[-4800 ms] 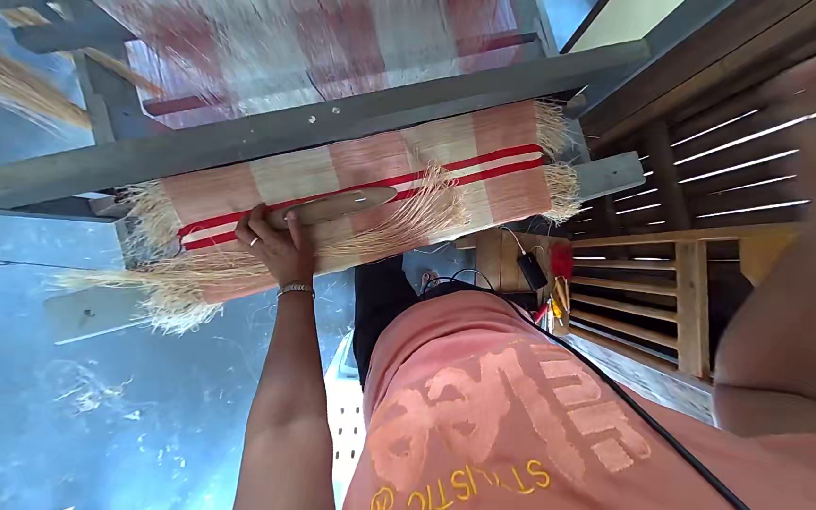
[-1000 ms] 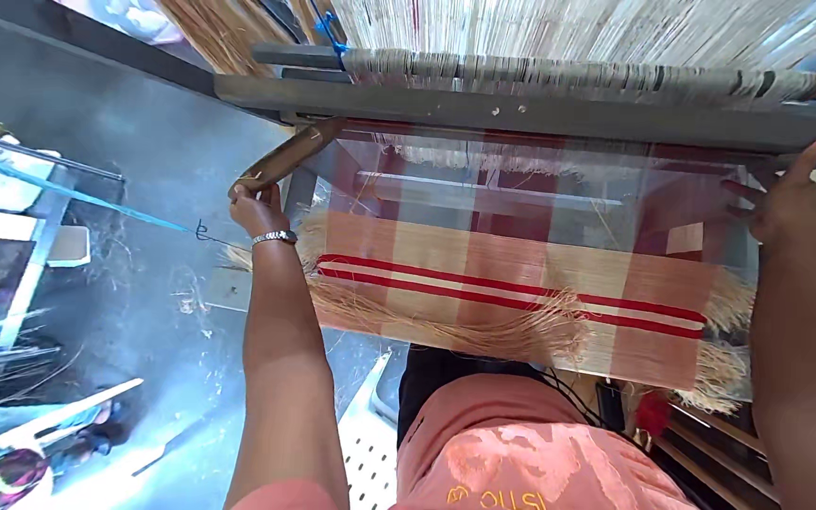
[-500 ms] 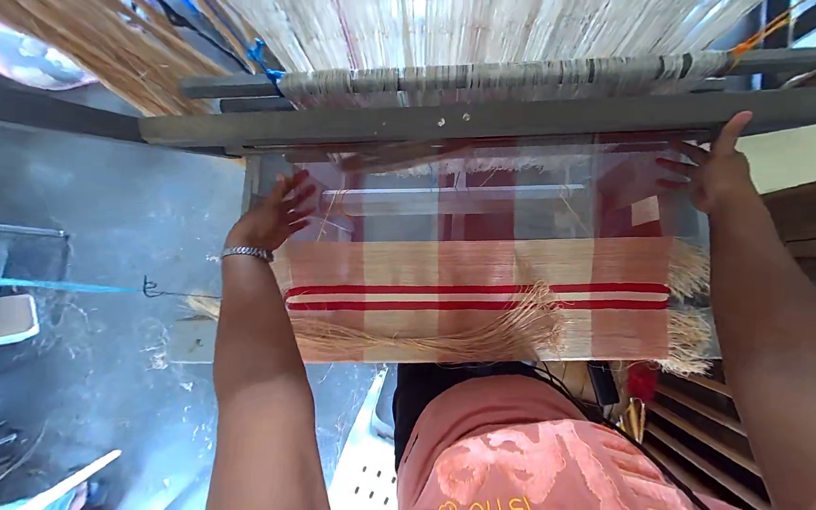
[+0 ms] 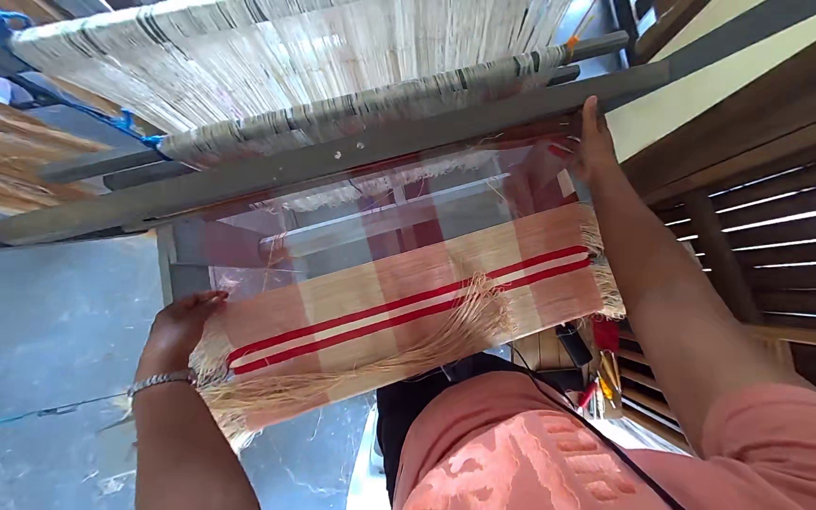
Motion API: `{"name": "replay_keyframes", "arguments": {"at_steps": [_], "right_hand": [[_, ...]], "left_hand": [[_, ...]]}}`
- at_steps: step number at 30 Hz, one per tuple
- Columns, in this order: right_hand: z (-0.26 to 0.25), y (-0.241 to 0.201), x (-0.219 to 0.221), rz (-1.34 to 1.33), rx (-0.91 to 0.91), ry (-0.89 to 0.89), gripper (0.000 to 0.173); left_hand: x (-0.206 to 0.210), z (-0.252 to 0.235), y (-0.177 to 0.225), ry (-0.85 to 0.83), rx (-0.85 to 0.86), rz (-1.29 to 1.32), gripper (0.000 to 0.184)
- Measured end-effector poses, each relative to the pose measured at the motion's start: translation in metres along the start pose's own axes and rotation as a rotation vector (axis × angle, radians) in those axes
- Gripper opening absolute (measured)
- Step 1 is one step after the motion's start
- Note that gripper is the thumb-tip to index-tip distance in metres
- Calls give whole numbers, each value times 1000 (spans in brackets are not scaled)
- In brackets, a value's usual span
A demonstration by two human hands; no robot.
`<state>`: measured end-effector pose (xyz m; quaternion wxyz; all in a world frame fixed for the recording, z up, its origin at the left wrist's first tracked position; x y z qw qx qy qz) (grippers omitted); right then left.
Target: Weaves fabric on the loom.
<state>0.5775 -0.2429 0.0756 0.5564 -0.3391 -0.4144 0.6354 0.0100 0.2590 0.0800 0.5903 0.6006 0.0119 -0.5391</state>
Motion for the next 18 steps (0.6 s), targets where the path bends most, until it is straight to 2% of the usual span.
{"name": "replay_keyframes", "arguments": {"at_steps": [5,12,18], "right_hand": [[15,14,-41,-102,-262,201,54],[80,13,-140,40,-495,438,54],[137,21,-174,197,-579,554,45]], "left_hand": [[7,9,-12,86,-10,-9,31],[20,23,-3,183,-20,116,30],[30,29,10,199,-26,128,32]]}}
Point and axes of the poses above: each hand's wrist, its own z-axis away from the middle knuckle, its own x-axis out of the palm, y = z × x, the point moved 2 cm from there along -z, towards the middle knuckle, and after that the axes turned 10 degrees about x, right-handed, at the moved point
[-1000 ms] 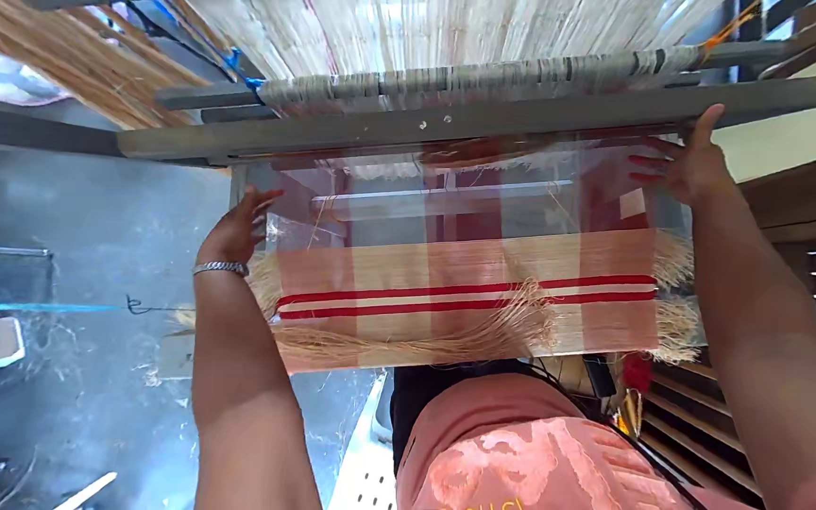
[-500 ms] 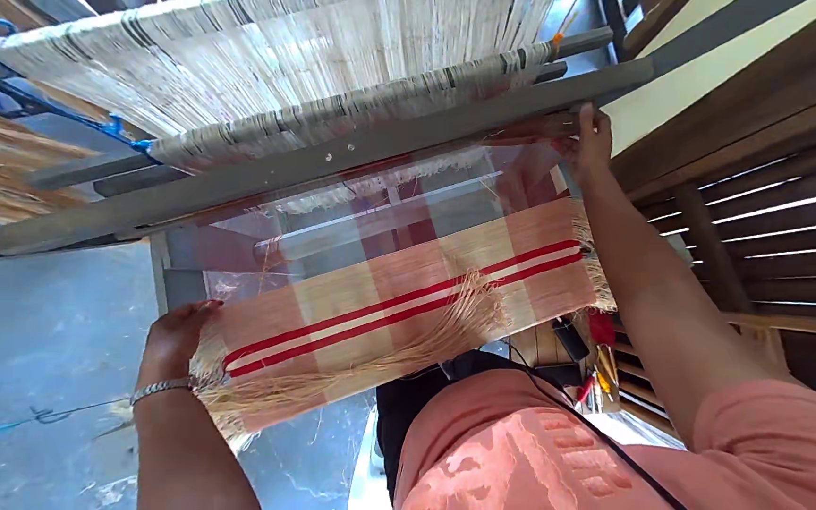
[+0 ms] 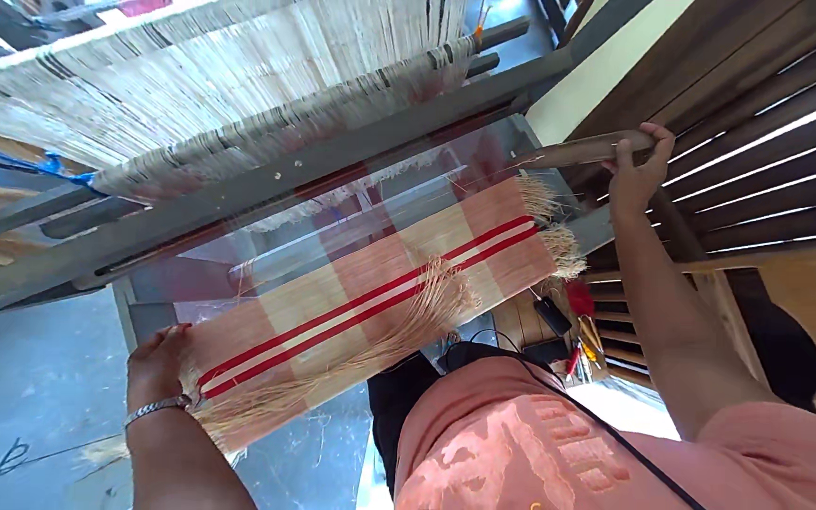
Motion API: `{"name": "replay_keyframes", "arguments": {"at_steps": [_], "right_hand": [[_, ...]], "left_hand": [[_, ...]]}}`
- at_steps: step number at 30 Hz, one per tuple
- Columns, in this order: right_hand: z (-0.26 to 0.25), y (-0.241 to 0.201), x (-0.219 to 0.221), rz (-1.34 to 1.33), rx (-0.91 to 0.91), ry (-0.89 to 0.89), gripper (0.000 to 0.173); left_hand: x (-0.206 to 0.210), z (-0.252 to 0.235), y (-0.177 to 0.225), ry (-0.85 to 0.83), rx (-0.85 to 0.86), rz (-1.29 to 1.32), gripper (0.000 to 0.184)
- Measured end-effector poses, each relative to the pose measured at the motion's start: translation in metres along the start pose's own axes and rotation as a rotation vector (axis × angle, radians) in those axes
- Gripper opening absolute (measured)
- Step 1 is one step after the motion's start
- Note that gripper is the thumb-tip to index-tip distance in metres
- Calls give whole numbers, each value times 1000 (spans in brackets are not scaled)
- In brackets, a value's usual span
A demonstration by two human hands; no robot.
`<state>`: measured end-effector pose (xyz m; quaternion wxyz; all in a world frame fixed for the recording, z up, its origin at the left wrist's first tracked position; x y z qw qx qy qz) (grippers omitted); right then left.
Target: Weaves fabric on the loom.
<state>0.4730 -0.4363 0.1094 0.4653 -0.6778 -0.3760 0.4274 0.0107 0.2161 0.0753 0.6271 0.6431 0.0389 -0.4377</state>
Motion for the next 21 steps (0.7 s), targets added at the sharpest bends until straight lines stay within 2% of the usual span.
{"name": "replay_keyframes", "arguments": {"at_steps": [4,7,9,11,15,17,21], "right_hand": [[19,-14,-9,110,-204,-13,41],[33,-31,-4,394,-420,-54,37],[46,-45,10,582,-432,-201,36],[56,-48,32,657,-466,-363,32],[54,-17,70,721,-526,-549,29],[40,-5,73,810,-471,-555,31],[1,-37,35,920,-401,-317,37]], "left_hand": [[1,1,-1,11,16,-30,32],[3,6,8,26,19,-58,32],[6,9,13,36,25,-71,33],[7,9,13,37,32,-107,34],[6,8,9,57,56,-159,34],[2,9,5,107,73,-218,37],[-2,35,20,218,164,-368,72]]}}
Point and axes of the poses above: each hand's wrist, its own z-axis away from the middle knuckle, its own x-axis out of the palm, y = z × x, the point moved 2 cm from there along -z, towards the middle knuckle, and after that the axes turned 10 degrees about x, right-handed, at the moved point
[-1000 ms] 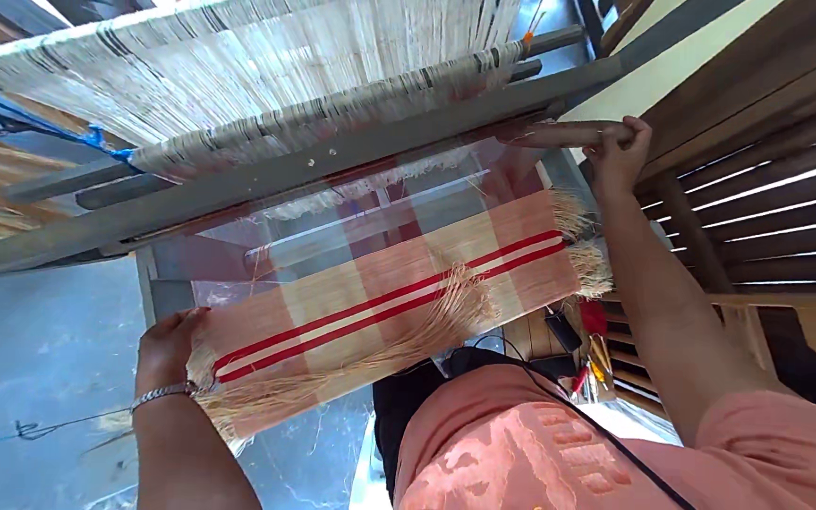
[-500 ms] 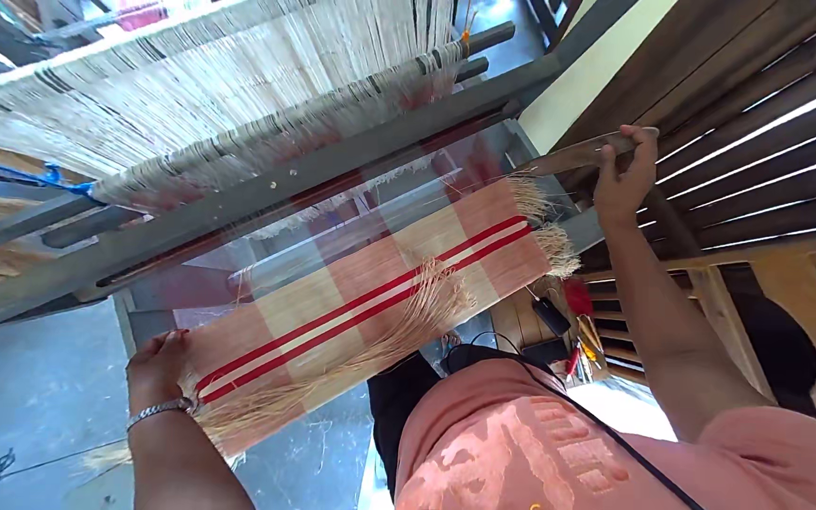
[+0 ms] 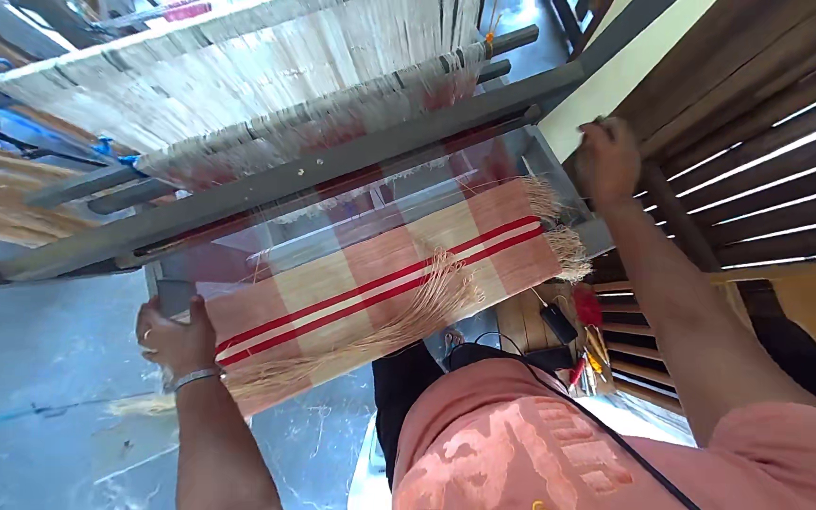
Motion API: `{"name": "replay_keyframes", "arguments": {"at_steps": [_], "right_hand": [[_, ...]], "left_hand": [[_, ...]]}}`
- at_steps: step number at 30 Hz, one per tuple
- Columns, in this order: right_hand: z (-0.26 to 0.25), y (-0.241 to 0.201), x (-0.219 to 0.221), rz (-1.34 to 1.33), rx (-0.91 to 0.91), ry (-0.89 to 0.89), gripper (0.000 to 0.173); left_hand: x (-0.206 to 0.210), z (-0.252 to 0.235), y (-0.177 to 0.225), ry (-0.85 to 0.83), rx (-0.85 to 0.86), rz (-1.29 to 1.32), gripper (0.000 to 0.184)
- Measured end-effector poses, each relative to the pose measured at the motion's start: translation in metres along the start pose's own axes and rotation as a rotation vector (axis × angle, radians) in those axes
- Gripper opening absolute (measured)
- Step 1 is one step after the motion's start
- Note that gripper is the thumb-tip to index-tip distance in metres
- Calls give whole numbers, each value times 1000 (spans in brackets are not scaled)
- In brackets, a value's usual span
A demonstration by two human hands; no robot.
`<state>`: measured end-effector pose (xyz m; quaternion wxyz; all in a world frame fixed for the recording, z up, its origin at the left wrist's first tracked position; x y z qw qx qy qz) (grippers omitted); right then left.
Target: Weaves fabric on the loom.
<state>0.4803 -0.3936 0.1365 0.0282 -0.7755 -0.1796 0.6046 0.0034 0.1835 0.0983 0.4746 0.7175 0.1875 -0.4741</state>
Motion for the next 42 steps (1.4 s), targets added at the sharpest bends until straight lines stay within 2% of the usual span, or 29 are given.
{"name": "replay_keyframes", "arguments": {"at_steps": [2,4,6,7,9,12,13,14,15,16,17,18,20,23,27,32,37,42], "right_hand": [[-1,4,-45,-25,-4,164,40],[9,-14,-85,-116,-109,328,42],[28,-57,-106,-305,-222,427,40],[41,-84,-107,-410,-278,405,41],[74,-144,-96,-623,-395,221,53],[122,-226,-61,-949,-479,-286,85],[129,-250,-51,-1043,-500,-468,93],[129,-271,-40,-1091,-524,-630,96],[122,-291,-28,-1088,-549,-731,90],[107,-307,-16,-1053,-578,-752,78],[86,-321,-3,-955,-598,-684,66],[62,-331,11,-789,-600,-569,62],[23,-340,48,-416,-578,-387,68],[13,-336,85,-228,-503,-278,65],[48,-322,75,-196,-424,-358,70],[120,-281,59,-181,-455,-292,67],[106,-288,64,-169,-423,-351,80],[104,-291,63,-141,-416,-375,81]], "left_hand": [[-2,30,31,86,125,9,75],[9,67,67,119,285,93,71],[31,103,106,106,438,188,61],[43,120,127,83,503,250,55],[64,151,165,28,601,367,54],[81,183,201,39,614,456,80],[85,187,202,74,607,448,82],[87,188,196,95,590,424,75],[88,185,184,93,562,398,68],[86,182,169,81,536,354,62],[83,178,153,59,511,283,59],[78,176,136,27,494,203,57],[75,174,106,-27,491,50,54],[85,170,69,-27,517,-102,50],[114,172,43,77,532,-121,55],[127,177,41,219,514,-151,55],[130,175,37,246,516,-193,56],[129,173,37,209,509,-199,58]]}}
Point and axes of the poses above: each hand's wrist, its own z-axis away from the middle knuckle, its own x-axis out of the palm, y = z × x, the point moved 2 cm from there along -z, towards the middle knuckle, and after that the axes turned 10 degrees about x, right-handed, at the moved point
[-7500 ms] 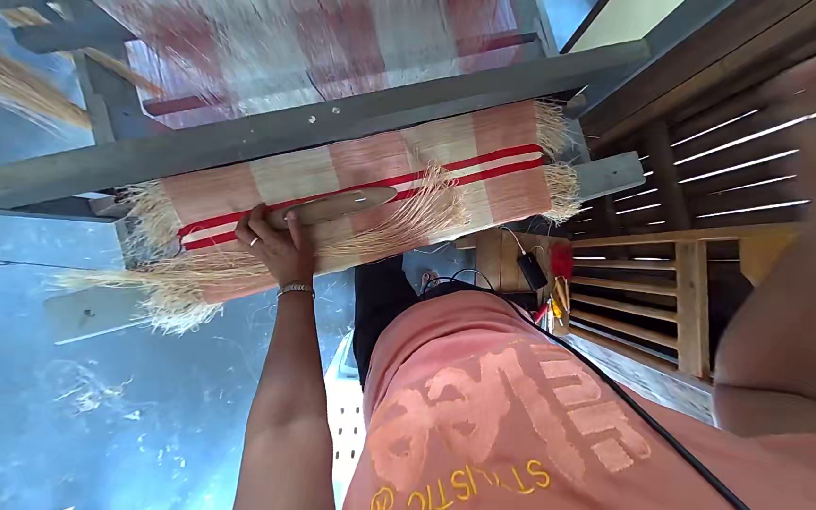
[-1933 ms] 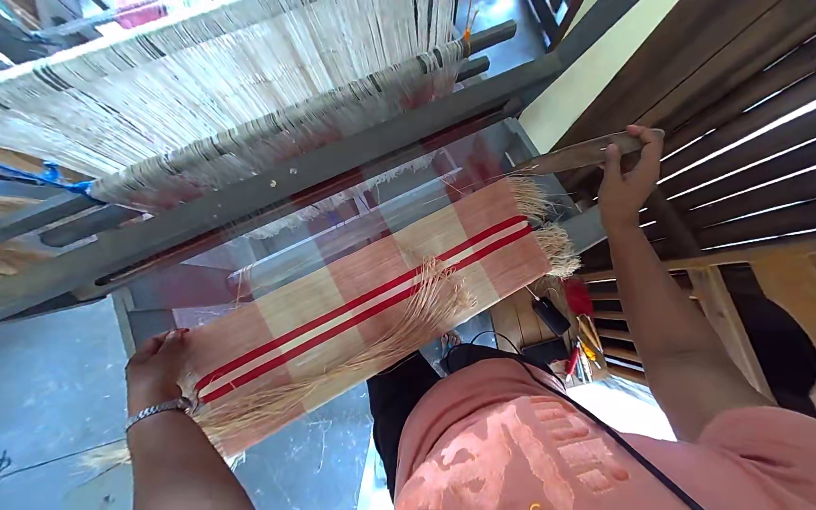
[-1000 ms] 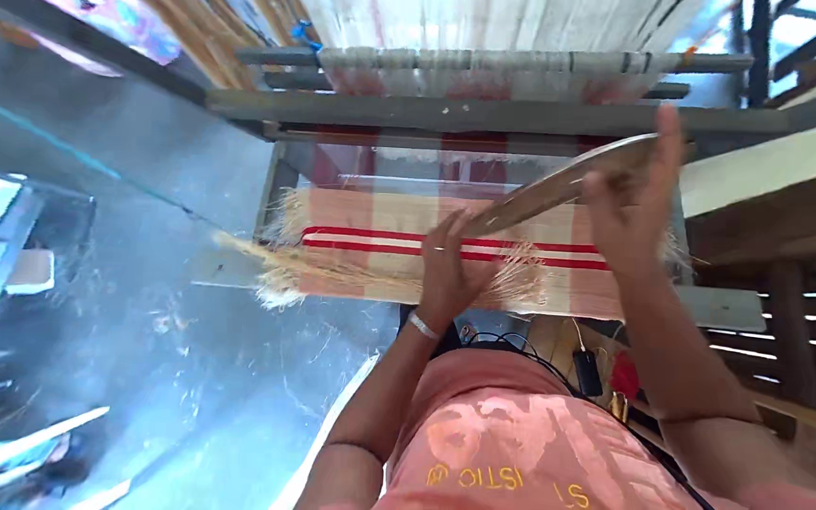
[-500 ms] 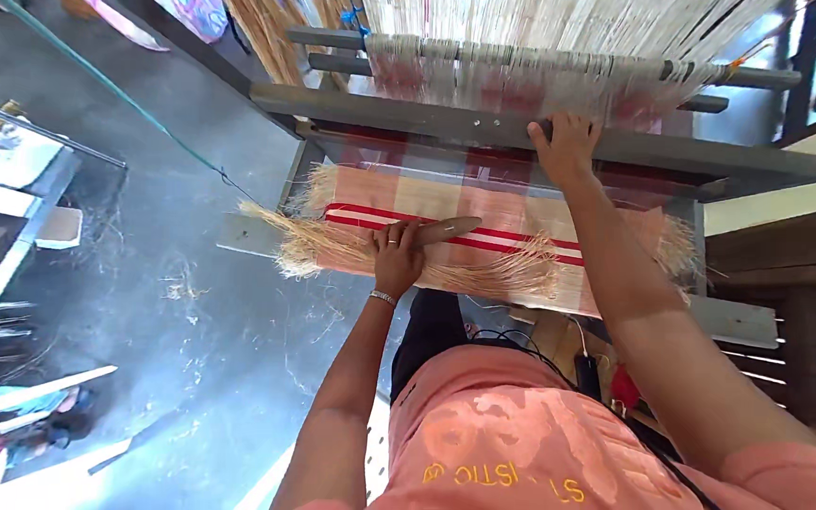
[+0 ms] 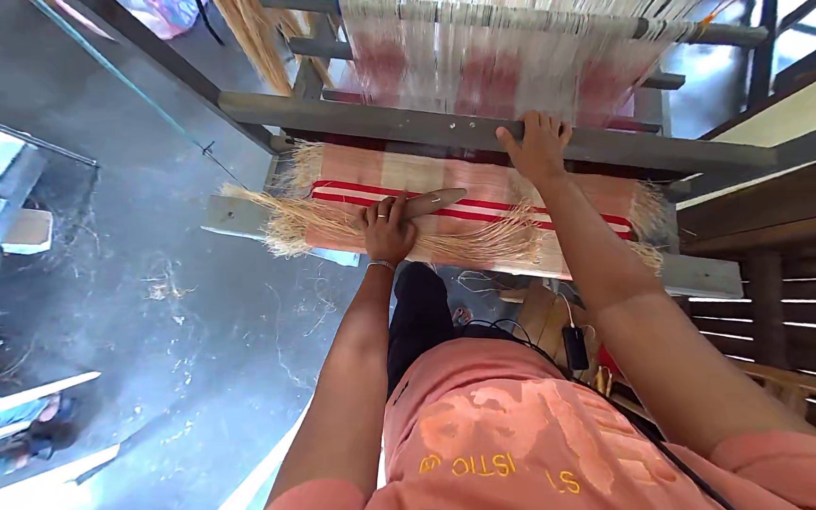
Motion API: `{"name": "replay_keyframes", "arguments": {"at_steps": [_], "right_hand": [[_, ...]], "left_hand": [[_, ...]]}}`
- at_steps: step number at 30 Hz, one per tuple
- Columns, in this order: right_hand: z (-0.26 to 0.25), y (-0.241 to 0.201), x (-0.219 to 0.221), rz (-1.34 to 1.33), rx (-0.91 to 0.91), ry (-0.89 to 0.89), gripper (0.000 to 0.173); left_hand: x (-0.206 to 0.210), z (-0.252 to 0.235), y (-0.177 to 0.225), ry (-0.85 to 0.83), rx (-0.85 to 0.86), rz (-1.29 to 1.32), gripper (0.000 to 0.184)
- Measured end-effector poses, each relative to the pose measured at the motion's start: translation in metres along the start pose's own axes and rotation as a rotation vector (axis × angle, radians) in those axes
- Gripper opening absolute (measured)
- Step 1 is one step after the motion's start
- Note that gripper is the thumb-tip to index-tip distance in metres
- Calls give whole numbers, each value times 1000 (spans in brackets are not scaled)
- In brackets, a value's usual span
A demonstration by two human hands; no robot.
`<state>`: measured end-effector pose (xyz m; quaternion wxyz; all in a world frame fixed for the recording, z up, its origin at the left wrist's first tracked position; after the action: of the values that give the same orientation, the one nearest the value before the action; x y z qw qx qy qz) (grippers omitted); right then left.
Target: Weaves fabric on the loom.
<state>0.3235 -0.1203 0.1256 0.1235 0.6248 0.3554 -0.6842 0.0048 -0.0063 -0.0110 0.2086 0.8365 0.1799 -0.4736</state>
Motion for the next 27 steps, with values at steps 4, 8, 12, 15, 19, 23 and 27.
{"name": "replay_keyframes", "arguments": {"at_steps": [4,8,12,15,19,23,27], "right_hand": [[19,-2,-6,30,19,-42,83],[14,-2,-4,18,28,-58,85],[14,0,-6,24,28,-78,83],[9,1,-9,76,32,-127,85],[3,-1,-15,108,41,-182,84],[1,-5,-15,132,73,-212,82],[1,-9,-20,128,98,-243,82]], "left_hand": [[1,0,0,-26,-1,-10,59],[-1,-2,-2,-23,0,1,60],[2,1,-2,-33,8,20,61],[1,1,-2,-14,16,35,58],[-1,-1,-1,-14,15,56,57],[2,2,-3,-23,14,57,59],[3,0,-4,-22,21,40,59]]}}
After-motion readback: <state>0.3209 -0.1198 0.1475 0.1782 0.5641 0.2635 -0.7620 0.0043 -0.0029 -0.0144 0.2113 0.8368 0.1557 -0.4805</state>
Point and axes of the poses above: each hand's wrist, its own z-axis away from the middle knuckle, its own x-axis out of the palm, y = z × x, the point moved 2 cm from there along -z, towards the middle knuckle, and after that the axes turned 10 degrees about x, right-handed, at the moved point
